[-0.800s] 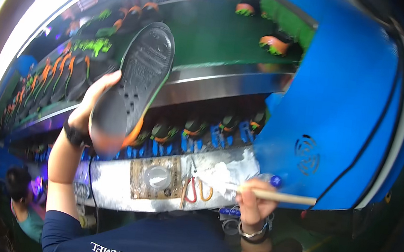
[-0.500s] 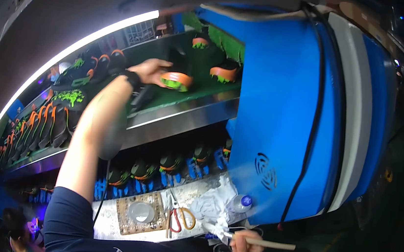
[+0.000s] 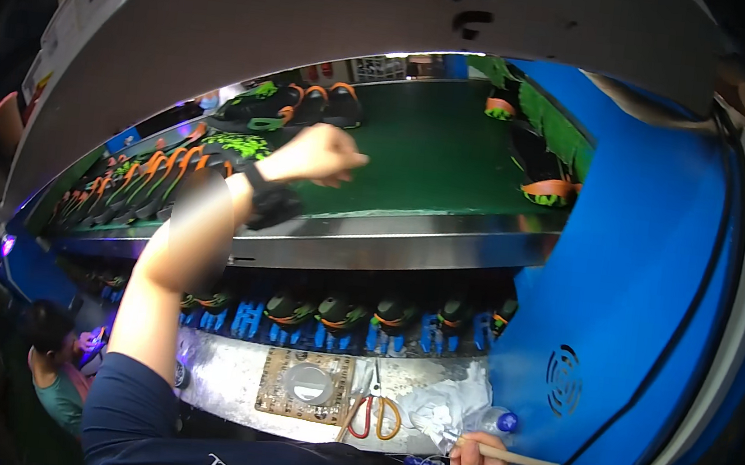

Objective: Apply adhesive to the outer rim of shoe soles using a brush on a production line.

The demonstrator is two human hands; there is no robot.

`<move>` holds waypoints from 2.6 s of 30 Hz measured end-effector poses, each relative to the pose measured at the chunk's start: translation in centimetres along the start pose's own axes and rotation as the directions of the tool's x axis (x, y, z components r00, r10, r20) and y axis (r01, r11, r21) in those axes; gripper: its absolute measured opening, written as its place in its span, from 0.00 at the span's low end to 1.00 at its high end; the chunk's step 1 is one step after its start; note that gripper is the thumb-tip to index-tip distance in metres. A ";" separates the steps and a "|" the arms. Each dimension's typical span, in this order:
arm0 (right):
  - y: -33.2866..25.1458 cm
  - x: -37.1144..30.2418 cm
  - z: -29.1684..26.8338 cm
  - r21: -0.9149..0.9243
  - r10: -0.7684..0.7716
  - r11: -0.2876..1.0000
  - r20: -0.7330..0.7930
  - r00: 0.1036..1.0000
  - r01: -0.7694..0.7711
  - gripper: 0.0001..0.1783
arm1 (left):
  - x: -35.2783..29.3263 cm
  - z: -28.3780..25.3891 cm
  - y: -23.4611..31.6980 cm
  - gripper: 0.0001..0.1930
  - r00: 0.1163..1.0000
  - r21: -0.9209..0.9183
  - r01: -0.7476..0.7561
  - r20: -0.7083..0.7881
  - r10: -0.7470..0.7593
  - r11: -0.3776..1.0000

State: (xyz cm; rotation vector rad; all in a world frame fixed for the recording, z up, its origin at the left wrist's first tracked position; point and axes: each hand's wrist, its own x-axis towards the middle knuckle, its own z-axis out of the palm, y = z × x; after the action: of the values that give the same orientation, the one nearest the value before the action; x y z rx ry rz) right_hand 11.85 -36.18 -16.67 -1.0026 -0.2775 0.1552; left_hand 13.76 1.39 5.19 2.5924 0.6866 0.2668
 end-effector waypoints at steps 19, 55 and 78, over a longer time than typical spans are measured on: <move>2.5 -2.8 1.3 -0.073 0.052 0.996 0.053 0.997 -0.048 0.08 | -1.9 -13.0 -18.6 0.16 0.845 0.815 0.255 -0.450 0.290 0.520; 21.8 -4.1 12.5 -0.595 0.417 0.789 0.702 0.578 0.153 0.11 | -38.3 10.2 -21.8 0.38 0.937 -0.976 0.085 0.009 -0.350 0.201; 5.7 -1.4 21.1 -0.072 -0.095 0.926 0.905 0.414 0.371 0.03 | -28.6 1.9 -13.1 0.41 0.995 -0.755 -0.093 -0.054 0.079 0.650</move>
State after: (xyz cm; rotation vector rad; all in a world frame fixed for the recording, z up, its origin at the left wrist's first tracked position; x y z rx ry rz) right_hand 4.18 -16.47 -11.00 -1.0541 -1.4839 0.4013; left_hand -15.76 -3.63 -4.59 1.7980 0.3336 0.4880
